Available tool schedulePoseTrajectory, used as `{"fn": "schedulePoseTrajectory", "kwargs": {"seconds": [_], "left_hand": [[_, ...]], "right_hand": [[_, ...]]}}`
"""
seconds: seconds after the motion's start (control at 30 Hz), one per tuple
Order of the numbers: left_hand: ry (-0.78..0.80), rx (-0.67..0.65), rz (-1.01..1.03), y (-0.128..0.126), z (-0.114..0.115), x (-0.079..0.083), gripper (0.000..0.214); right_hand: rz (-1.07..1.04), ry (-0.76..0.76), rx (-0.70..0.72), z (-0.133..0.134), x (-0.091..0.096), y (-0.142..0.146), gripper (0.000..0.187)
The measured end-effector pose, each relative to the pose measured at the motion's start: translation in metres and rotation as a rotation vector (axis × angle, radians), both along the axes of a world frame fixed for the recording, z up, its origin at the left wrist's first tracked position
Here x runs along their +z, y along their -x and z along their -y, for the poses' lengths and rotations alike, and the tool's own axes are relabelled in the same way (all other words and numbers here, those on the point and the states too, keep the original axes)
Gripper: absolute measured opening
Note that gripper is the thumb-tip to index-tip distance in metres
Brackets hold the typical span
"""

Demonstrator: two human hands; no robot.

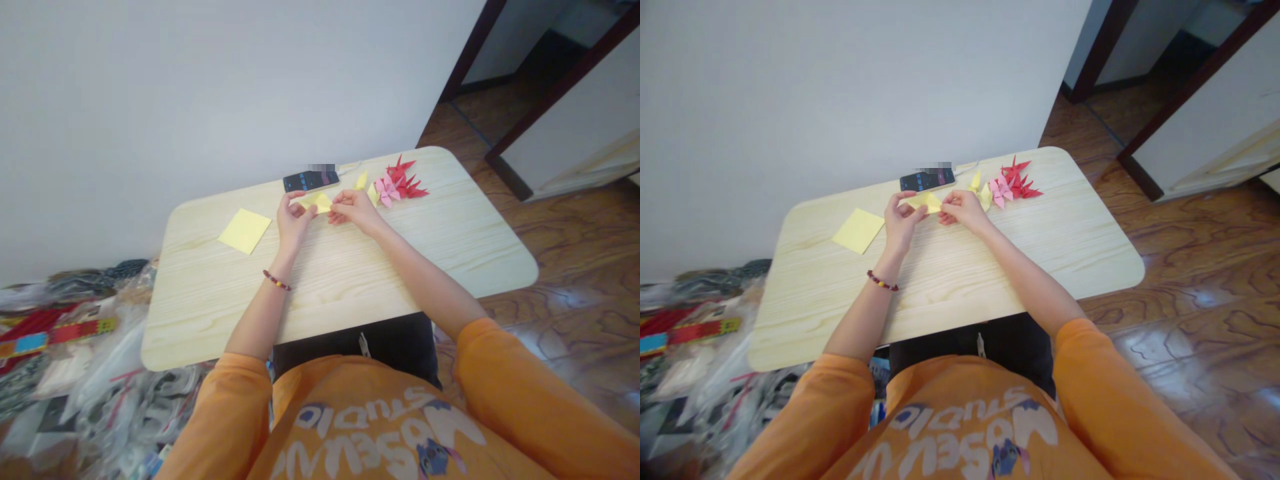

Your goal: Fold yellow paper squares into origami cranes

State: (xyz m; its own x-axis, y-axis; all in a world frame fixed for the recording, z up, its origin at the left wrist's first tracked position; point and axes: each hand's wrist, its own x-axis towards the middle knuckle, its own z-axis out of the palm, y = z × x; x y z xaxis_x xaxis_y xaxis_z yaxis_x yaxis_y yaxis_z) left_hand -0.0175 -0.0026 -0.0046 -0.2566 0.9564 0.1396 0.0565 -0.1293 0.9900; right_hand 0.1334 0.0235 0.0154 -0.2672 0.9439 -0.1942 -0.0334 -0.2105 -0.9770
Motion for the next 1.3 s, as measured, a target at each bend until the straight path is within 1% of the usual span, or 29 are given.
{"fn": "schedulePoseTrajectory", "kwargs": {"seconds": [0.1, 0.23, 0.5, 0.6, 0.7, 0.83, 1.0, 1.07, 1.13, 1.3], "left_hand": [[-0.032, 0.030, -0.049, 0.000, 0.002, 0.005, 0.030], [-0.095, 0.037, -0.098, -0.005, 0.006, 0.010, 0.022], [-0.181, 0.081, -0.241, -0.015, 0.012, 0.007, 0.011], [-0.221, 0.081, -0.254, -0.016, 0.015, 0.007, 0.009], [-0.224, 0.078, -0.249, -0.018, 0.018, 0.006, 0.009], [-0.216, 0.074, -0.267, -0.019, 0.019, 0.004, 0.009], [-0.245, 0.071, -0.288, -0.020, 0.019, 0.002, 0.008], [-0.250, 0.073, -0.282, -0.021, 0.019, 0.002, 0.008], [-0.247, 0.072, -0.265, -0.022, 0.019, 0.002, 0.008], [-0.215, 0.095, -0.198, -0.025, 0.018, 0.004, 0.007]], "right_hand": [[0.062, -0.103, 0.002, 0.000, -0.006, 0.000, 0.019], [0.067, -0.235, -0.063, -0.002, -0.007, 0.001, 0.020], [0.133, -0.326, -0.125, -0.005, -0.010, 0.003, 0.011], [0.174, -0.394, -0.136, -0.004, -0.009, 0.002, 0.009], [0.188, -0.450, -0.171, -0.002, -0.007, 0.002, 0.005], [0.177, -0.424, -0.220, 0.000, -0.005, 0.002, 0.004], [0.094, -0.276, -0.268, 0.001, -0.002, 0.003, 0.005], [0.078, -0.249, -0.272, 0.001, -0.002, 0.003, 0.003], [0.118, -0.291, -0.287, 0.002, -0.001, 0.003, 0.002], [0.337, -0.499, -0.306, 0.006, 0.001, 0.002, 0.001]]}}
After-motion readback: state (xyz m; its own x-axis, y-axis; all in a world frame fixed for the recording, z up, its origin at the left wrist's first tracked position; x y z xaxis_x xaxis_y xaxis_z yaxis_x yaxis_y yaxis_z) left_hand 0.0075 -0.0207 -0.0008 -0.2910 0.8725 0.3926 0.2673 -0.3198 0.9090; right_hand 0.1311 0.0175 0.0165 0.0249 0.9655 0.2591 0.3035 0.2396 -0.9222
